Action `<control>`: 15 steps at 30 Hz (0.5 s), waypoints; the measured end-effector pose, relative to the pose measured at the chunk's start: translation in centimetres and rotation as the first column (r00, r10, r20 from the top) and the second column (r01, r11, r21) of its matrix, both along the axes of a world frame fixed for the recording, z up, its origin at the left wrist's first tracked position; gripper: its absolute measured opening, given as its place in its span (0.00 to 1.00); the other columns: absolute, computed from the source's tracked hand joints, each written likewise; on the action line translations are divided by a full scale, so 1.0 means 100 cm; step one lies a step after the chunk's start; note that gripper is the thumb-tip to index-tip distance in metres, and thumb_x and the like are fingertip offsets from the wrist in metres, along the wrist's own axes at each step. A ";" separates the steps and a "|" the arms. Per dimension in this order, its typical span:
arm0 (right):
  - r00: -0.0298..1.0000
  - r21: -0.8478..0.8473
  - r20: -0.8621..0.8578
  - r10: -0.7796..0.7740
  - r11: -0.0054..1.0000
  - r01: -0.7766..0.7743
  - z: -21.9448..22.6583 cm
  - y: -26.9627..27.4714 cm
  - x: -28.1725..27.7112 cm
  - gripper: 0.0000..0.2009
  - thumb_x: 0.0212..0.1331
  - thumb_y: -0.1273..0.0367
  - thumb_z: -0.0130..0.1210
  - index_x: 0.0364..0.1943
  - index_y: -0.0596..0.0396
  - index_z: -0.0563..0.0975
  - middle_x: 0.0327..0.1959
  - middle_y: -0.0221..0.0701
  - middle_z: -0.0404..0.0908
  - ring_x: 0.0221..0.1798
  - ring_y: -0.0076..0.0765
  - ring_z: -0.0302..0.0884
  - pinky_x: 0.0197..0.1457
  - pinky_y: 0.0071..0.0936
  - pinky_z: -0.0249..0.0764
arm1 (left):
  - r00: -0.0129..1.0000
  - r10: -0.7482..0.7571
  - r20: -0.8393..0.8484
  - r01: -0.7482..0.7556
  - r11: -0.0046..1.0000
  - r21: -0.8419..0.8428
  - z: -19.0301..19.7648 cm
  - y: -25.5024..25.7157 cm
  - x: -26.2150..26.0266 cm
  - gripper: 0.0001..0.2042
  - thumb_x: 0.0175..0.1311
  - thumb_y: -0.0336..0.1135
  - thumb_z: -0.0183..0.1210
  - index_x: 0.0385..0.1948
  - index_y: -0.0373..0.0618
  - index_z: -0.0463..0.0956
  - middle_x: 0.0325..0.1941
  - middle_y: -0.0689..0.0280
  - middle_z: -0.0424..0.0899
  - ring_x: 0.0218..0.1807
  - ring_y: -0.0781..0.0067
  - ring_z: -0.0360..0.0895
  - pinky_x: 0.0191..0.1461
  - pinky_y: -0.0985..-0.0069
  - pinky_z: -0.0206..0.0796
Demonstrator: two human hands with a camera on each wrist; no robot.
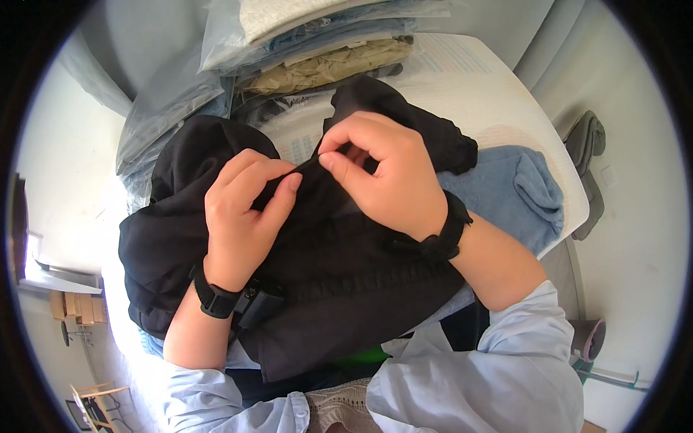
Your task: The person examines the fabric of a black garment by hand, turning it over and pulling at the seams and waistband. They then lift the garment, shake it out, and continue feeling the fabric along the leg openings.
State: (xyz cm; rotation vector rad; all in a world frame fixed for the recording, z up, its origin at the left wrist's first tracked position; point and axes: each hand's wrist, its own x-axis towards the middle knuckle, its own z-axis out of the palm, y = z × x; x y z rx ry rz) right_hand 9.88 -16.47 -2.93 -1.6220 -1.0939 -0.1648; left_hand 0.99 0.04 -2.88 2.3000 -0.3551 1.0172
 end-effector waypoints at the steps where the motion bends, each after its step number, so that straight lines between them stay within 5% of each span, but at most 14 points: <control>1: 0.999 0.016 -0.036 -0.029 0.999 0.029 0.000 0.000 0.001 0.04 0.50 0.76 0.58 0.30 0.59 0.76 0.27 0.30 0.75 0.26 0.23 0.73 0.29 0.18 0.69 | 1.000 0.003 -0.024 -0.003 1.000 0.028 0.002 0.001 -0.002 0.05 0.47 0.24 0.62 0.26 0.40 0.77 0.23 0.64 0.73 0.26 0.65 0.71 0.33 0.74 0.63; 6: 0.981 0.010 -0.007 -0.193 0.981 0.193 0.002 -0.006 0.015 0.03 0.51 0.75 0.57 0.29 0.57 0.76 0.28 0.27 0.76 0.23 0.20 0.68 0.27 0.16 0.64 | 1.000 0.018 -0.023 -0.016 0.998 0.060 0.003 0.000 -0.002 0.04 0.50 0.23 0.60 0.28 0.37 0.76 0.25 0.60 0.75 0.28 0.64 0.74 0.33 0.75 0.65; 15: 0.992 -0.083 0.044 -0.119 0.989 0.122 0.007 -0.002 0.003 0.07 0.47 0.76 0.59 0.32 0.56 0.77 0.30 0.27 0.75 0.18 0.19 0.65 0.24 0.17 0.62 | 0.998 0.059 -0.009 -0.059 0.998 0.014 -0.003 0.001 0.000 0.05 0.46 0.24 0.61 0.26 0.41 0.76 0.21 0.64 0.72 0.24 0.63 0.69 0.31 0.71 0.60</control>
